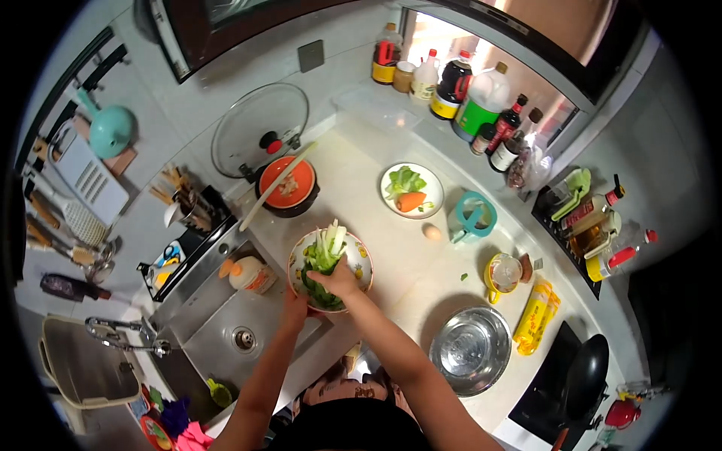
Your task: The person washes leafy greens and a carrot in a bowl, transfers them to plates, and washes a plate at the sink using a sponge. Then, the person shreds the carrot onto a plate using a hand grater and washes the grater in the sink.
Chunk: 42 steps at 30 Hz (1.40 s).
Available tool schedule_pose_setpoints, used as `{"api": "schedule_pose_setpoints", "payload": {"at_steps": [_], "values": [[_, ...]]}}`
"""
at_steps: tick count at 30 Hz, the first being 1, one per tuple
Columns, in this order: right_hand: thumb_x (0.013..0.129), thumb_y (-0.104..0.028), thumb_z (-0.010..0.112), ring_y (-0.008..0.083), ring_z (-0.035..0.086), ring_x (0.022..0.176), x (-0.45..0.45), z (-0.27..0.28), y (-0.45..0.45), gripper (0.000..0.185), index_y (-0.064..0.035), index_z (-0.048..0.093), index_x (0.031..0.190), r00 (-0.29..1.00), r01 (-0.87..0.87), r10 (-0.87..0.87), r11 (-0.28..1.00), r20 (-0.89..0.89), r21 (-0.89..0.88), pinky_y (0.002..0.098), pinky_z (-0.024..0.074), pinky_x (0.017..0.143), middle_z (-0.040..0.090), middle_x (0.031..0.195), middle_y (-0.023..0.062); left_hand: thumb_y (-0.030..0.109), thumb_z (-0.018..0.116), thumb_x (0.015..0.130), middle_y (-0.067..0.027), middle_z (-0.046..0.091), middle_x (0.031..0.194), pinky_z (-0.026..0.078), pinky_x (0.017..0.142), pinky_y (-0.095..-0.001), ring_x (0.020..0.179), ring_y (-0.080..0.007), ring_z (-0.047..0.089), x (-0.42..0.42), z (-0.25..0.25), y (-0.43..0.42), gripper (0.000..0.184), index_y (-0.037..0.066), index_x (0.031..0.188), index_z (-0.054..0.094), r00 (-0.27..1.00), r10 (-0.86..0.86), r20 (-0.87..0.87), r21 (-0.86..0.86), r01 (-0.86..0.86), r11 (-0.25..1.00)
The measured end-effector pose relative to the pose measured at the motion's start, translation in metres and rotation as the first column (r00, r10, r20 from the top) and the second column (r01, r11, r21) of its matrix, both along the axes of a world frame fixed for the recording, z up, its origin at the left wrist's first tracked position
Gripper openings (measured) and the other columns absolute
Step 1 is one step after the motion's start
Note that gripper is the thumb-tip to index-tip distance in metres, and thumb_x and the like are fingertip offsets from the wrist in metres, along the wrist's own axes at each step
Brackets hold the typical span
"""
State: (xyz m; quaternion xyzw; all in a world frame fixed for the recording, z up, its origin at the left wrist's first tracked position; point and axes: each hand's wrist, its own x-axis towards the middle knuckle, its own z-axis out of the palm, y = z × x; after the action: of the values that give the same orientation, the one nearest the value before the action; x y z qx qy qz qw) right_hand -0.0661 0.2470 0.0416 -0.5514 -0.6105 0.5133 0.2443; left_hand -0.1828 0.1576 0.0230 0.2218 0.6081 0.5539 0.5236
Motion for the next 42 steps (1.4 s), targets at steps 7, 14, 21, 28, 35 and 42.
{"api": "schedule_pose_setpoints", "payload": {"at_steps": [7,14,21,28,35,42], "values": [[0.082,-0.026,0.059,0.0273,0.048,0.108,0.062,-0.016,0.031,0.055,0.0059,0.038,0.122,0.956,0.288,-0.282,0.84,-0.084,0.46,0.0326,0.0394,0.09,0.048,0.115,0.0223,-0.001,0.038,0.073,-0.0211,0.053,0.101,0.055,0.041,-0.0333,0.059,-0.0311,0.063,0.01,-0.038,0.057,0.066,0.017,0.133,0.016,0.993,-0.1,0.063,-0.127,0.107,0.986],[0.089,-0.018,0.045,0.0181,0.06,0.061,0.134,-0.061,0.109,0.022,0.0012,0.05,0.097,0.546,0.63,-0.74,0.672,-0.394,-0.389,0.0275,0.0513,0.053,0.06,0.081,0.0125,0.0,0.04,0.073,-0.0209,0.057,0.094,0.053,0.038,-0.0306,0.056,-0.0302,0.063,0.007,-0.015,0.07,0.061,0.012,0.13,0.02,0.989,-0.106,0.105,-0.221,0.127,0.967],[0.089,-0.015,0.043,0.0214,0.061,0.064,0.144,-0.088,0.187,0.023,0.004,0.051,0.099,0.407,0.537,-0.836,0.545,-0.368,-0.644,0.0275,0.0537,0.052,0.061,0.084,0.0132,0.005,0.04,0.079,-0.0246,0.056,0.092,0.051,0.036,-0.0308,0.052,-0.0308,0.062,-0.015,-0.03,0.074,0.058,0.012,0.132,0.015,0.967,-0.203,0.15,-0.277,0.239,0.931],[0.084,-0.008,0.049,0.0173,0.06,0.065,0.145,-0.078,0.178,0.016,0.0034,0.053,0.094,0.335,0.704,-0.855,0.506,-0.395,-0.498,0.0256,0.0515,0.052,0.059,0.087,0.0103,0.018,0.045,0.087,-0.0128,0.057,0.087,0.05,0.045,-0.0272,0.059,-0.0197,0.06,-0.021,-0.01,0.075,0.039,0.004,0.121,0.033,0.951,-0.308,-0.028,-0.34,0.28,0.898],[0.085,-0.012,0.051,0.0156,0.057,0.057,0.171,-0.021,0.085,0.018,0.0053,0.056,0.087,0.472,0.72,-0.757,0.627,-0.452,-0.298,0.0258,0.0493,0.053,0.06,0.076,0.0098,0.013,0.055,0.084,-0.0075,0.056,0.082,0.042,0.053,-0.0222,0.065,-0.0109,0.052,-0.002,0.024,0.081,0.023,0.005,0.106,0.051,0.665,0.194,-0.721,0.294,0.041,0.955],[0.086,-0.013,0.052,0.0142,0.056,0.055,0.174,-0.012,-0.049,0.02,0.0061,0.056,0.085,0.424,0.754,-0.832,0.543,-0.357,-0.37,0.0255,0.0483,0.051,0.059,0.071,0.0093,0.029,0.062,0.074,-0.0218,0.049,0.108,0.042,0.082,-0.0424,0.101,-0.0356,0.049,0.159,0.051,0.121,0.059,0.003,0.122,0.039,0.355,-0.126,-0.926,0.105,0.565,0.818]]}}
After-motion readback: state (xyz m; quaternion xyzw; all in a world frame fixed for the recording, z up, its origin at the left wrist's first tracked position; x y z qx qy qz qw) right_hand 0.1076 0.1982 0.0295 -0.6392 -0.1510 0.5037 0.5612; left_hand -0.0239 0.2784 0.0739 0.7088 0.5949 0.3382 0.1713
